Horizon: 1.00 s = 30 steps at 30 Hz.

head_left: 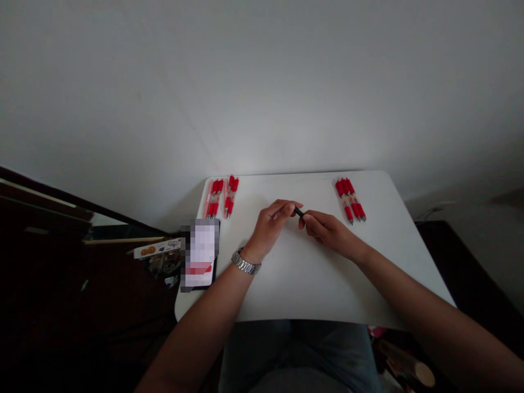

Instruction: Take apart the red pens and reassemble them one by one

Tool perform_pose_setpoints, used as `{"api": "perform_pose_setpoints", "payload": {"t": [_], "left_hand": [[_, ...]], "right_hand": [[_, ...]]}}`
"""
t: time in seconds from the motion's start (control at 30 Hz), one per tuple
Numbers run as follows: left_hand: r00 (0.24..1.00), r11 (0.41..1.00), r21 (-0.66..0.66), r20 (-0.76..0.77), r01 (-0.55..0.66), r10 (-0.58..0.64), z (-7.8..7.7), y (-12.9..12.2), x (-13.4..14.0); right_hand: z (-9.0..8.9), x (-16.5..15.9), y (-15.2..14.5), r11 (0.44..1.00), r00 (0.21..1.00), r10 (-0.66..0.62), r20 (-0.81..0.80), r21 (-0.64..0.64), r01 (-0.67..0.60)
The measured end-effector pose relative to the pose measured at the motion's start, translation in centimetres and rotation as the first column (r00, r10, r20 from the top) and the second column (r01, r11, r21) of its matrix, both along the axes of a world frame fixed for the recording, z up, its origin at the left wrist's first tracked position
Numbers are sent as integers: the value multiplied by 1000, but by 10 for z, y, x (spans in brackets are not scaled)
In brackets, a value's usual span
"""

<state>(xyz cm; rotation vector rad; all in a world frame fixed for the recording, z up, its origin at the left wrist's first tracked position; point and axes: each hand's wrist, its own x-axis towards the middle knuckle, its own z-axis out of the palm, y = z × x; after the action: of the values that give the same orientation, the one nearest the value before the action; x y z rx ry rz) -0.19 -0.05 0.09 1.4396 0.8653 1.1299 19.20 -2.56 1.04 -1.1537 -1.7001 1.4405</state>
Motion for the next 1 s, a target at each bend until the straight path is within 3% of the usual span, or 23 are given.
{"api": "perform_pose_setpoints", "payload": {"t": [0.2, 0.33, 0.4, 0.5, 0.57, 0.63, 0.73, 0.87, 0.93, 1.0], "left_hand": [[999, 999, 8, -20, -39, 39, 1, -1, 0], [997, 997, -8, -10, -70, 70, 1, -2, 2], [997, 997, -15, -18, -73, 73, 2, -3, 2], [999, 998, -36, 9, -46, 46, 4, -5, 4], [996, 998, -66, 93, -2, 8, 4, -5, 6], [979, 993, -102, 201, 65, -43, 5, -6, 8], [941, 975, -138, 314, 175, -124, 5, -8, 10], [921, 953, -162, 339, 256, -190, 6, -9, 10], [928, 959, -159, 329, 236, -174, 6, -9, 10], [941, 971, -154, 313, 185, -130, 6, -9, 11]], "right_hand": [[5, -2, -2, 965, 961, -101, 257, 260, 32], [7, -5, -2, 945, 932, -177, 317, 320, 71], [7, -6, -2, 969, 961, -138, 238, 234, 81], [8, -8, -3, 994, 997, -29, -66, -104, 22], [11, -8, -3, 941, 961, -23, -275, -332, -72], [14, -6, -3, 872, 916, -51, -399, -465, -154], [17, -3, -2, 770, 849, -76, -523, -572, -283], [18, 0, 0, 653, 793, -90, -603, -637, -410], [18, 0, 1, 628, 783, -88, -615, -644, -436], [18, -1, 0, 651, 794, -89, -602, -638, -411]]}}
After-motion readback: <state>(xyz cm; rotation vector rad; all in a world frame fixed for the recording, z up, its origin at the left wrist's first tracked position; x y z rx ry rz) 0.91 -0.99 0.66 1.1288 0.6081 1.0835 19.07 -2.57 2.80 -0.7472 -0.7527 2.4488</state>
